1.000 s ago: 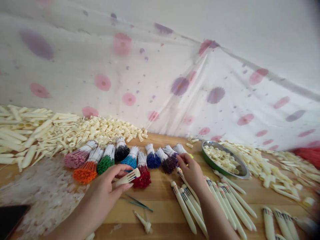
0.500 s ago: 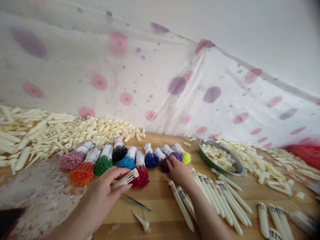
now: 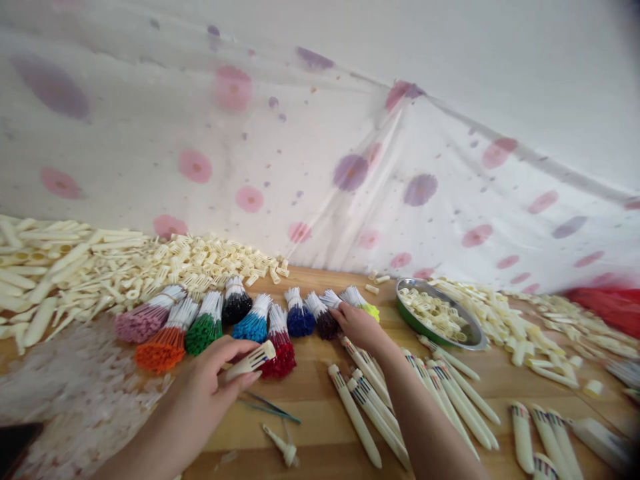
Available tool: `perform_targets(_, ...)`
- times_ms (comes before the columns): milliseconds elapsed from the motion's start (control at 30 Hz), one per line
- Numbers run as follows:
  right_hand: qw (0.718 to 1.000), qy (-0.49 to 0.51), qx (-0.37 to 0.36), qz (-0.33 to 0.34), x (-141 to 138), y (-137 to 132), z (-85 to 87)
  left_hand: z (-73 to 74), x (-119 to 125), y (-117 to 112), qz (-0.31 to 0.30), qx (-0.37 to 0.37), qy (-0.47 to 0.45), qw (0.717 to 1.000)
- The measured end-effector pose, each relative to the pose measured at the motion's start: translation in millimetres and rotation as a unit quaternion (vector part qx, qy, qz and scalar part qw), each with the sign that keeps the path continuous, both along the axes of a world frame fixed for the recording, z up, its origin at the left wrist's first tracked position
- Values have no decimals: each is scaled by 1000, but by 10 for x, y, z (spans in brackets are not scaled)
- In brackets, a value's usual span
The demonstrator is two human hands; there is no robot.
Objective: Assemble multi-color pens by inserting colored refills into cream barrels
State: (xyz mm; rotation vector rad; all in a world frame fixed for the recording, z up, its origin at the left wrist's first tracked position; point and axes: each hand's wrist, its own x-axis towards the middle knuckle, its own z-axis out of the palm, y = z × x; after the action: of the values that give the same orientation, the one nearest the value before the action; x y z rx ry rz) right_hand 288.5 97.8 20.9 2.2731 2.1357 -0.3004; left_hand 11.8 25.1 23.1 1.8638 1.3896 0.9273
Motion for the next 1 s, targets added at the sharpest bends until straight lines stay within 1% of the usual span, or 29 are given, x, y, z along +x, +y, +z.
perform_targets(133, 999, -14, -19, 25, 22, 113, 43, -43, -14, 8, -7, 13, 1, 1000)
perform_targets(233, 999, -17, -20, 35, 43, 169, 88, -70, -16, 13, -10, 11, 1, 1000)
perform_targets(367, 999, -6, -16, 40, 89, 212, 139, -70, -8, 12, -4, 20, 3, 1000)
perform_targets(533, 1000, -13, -1, 12, 82, 169, 86, -70, -17, 29, 10, 35, 4, 999)
perform_targets(667, 1000, -24, 2, 8, 14, 124, 30, -108, -52, 74, 20, 35, -12, 999)
perform_targets(767, 999, -34, -17, 16, -20, 167, 50, -152, -69, 115, 22, 23, -6, 999)
perform_targets(867, 997, -39, -53, 39, -32, 283, 109, -187, -69, 143, 22, 16, 10, 1000)
perform_targets(1000, 993, -44, -93, 66, -32, 420, 151, -195, -65, 147, 15, 22, 28, 999)
